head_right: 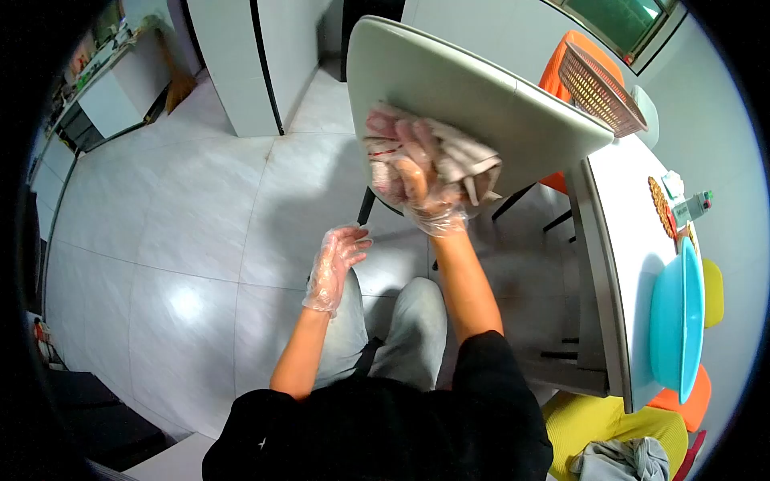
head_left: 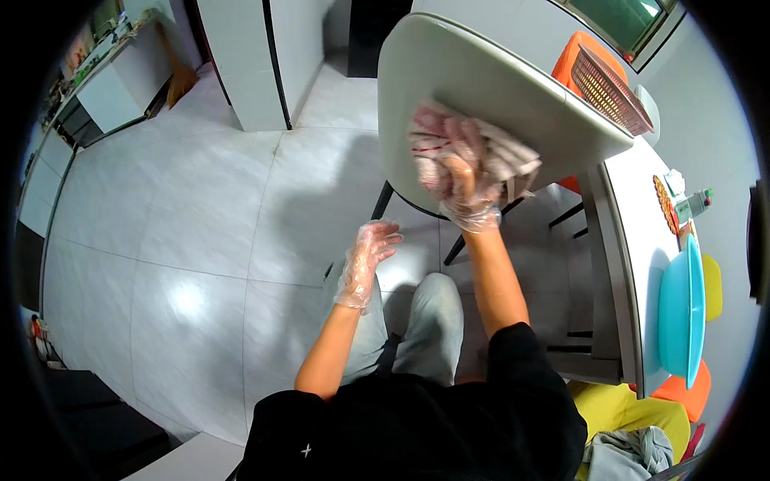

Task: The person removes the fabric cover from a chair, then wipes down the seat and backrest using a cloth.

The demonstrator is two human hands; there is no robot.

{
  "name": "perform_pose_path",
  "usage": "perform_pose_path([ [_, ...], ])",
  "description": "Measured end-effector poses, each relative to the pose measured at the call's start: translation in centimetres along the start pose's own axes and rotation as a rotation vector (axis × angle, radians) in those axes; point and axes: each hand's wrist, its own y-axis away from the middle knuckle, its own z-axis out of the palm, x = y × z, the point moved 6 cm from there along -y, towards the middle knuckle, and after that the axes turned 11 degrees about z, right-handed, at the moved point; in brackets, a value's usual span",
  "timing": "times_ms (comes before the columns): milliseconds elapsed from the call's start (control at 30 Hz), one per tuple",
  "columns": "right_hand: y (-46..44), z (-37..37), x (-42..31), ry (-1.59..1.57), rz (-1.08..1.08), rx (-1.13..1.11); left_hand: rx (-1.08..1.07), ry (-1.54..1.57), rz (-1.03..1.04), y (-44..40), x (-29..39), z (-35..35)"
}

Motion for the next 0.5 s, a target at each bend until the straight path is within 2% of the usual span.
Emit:
perform_pose_path([
  [33, 1.5, 1.4, 0.8, -0.096, 0.049, -0.028, -0.004, 0.0, -0.001, 0.2, -0.1, -0.1],
  [67, 3.5, 3.3, 2.0, 0.099, -0.011, -0.156, -0.009, -0.001, 0.0, 0.3, -0.1, -0.2],
  [133, 4.4, 4.4, 2.3, -0.39, 0.579, -0.378, -0.009, -0.025, -0.026, 0.8, -0.5, -0.7],
  [200, 7.6, 6.7, 3.4, -0.629, 0.894, -0.578, 0.009, -0.04, -0.059, 1.0, -0.9, -1.1],
  [233, 12.9, 10.2, 6.6, -0.675, 0.995, -0.639, 0.013, -0.048, -0.068, 1.0, -0.9, -1.4],
  [300, 19.2, 13.9, 10.1, -0.596, 0.988, -0.757, 0.025, -0.06, -0.096, 1.5, -1.2, -1.7],
  [367, 20.5, 13.8, 10.2, -0.339, 0.714, -0.794, 0.035, -0.07, -0.113, 1.9, -1.3, -1.8],
  [433, 17.8, 10.4, 7.7, -0.056, 0.352, -0.66, 0.034, -0.071, -0.129, 1.9, -1.4, -1.6],
  [500, 12.9, 5.0, 4.0, 0.109, 0.142, -0.516, 0.018, -0.072, -0.149, 1.9, -1.5, -1.1],
])
